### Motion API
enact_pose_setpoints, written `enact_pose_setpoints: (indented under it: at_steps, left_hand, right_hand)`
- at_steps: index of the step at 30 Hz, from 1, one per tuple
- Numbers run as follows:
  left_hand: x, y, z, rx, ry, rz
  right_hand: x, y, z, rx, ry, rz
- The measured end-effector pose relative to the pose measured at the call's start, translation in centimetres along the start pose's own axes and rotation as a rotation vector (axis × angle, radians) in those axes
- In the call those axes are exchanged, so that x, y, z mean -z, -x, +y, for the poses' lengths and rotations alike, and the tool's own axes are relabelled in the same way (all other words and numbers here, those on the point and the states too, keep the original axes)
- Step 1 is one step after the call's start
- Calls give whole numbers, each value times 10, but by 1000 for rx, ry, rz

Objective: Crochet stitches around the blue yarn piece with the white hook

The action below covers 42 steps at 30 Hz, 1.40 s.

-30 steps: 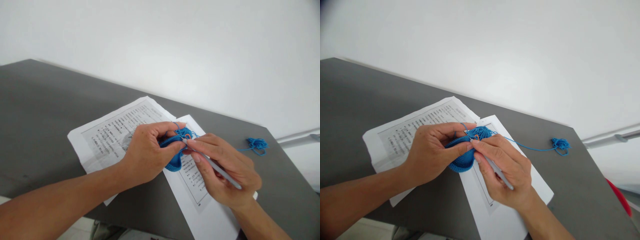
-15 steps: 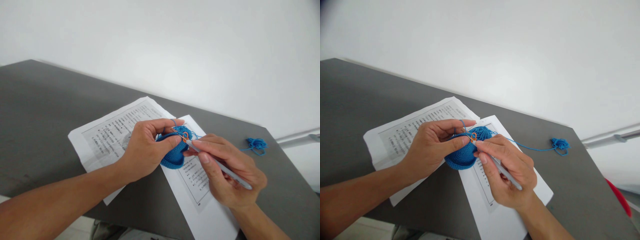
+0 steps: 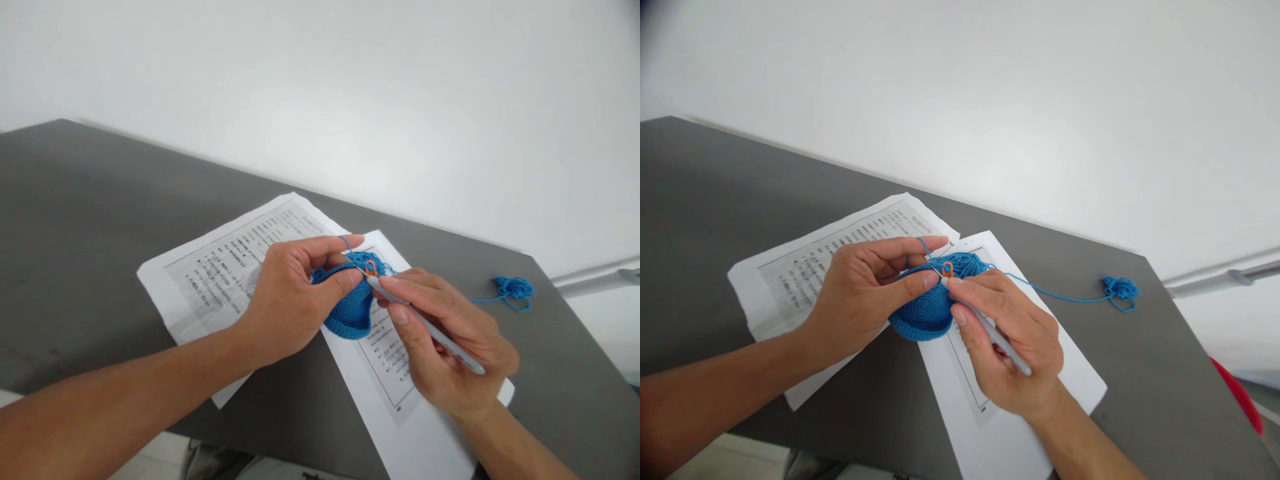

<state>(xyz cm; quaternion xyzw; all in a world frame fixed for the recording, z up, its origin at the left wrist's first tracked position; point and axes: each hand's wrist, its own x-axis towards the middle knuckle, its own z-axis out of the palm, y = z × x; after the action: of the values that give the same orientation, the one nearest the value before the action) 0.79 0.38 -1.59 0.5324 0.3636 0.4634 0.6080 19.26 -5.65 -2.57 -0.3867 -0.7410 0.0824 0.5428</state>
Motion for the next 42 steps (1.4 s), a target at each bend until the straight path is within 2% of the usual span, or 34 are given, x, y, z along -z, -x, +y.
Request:
enact_pose_setpoints:
  at_steps: [5, 8, 11, 15, 18, 20, 23, 25, 27, 30, 33, 36, 42]
  left_hand:
    - [0, 2, 1, -2, -1, 3]
    - [-1, 1, 1, 2, 79, -31]
    - [-1, -2, 1, -1, 173, -83]
    - [-1, -8, 0, -31, 190, -106]
    - [-2, -11, 2, -13, 225, -119]
    - [-2, -13, 6, 2, 275, -104]
    - [-1, -17, 13, 66, 324, -75]
    - [0, -19, 18, 76, 333, -60]
    - [2, -21, 21, 57, 351, -52]
    - [2, -21, 26, 58, 350, -50]
    - [2, -18, 33, 41, 367, -38]
    - [6, -16, 40, -15, 408, -40]
    - [24, -9, 47, -154, 421, -46]
  right_hand:
    - [-1, 1, -1, 11, 18, 12]
    - [0, 1, -1, -5, 0, 30]
    - [1, 1, -5, -78, -32, 72]
    - [4, -2, -9, -205, -94, 84]
    - [11, -4, -5, -268, -170, -3]
    - [15, -5, 1, -253, -197, -73]
    - [20, -7, 15, -162, -35, -77]
    - [18, -9, 24, -105, 121, -187]
    - [12, -11, 31, -95, 172, -337]
    - [4, -11, 37, -90, 160, -410]
    - [8, -12, 35, -94, 142, -371]
    - [21, -14, 28, -123, 101, -287]
    - [40, -22, 14, -306, -93, -63]
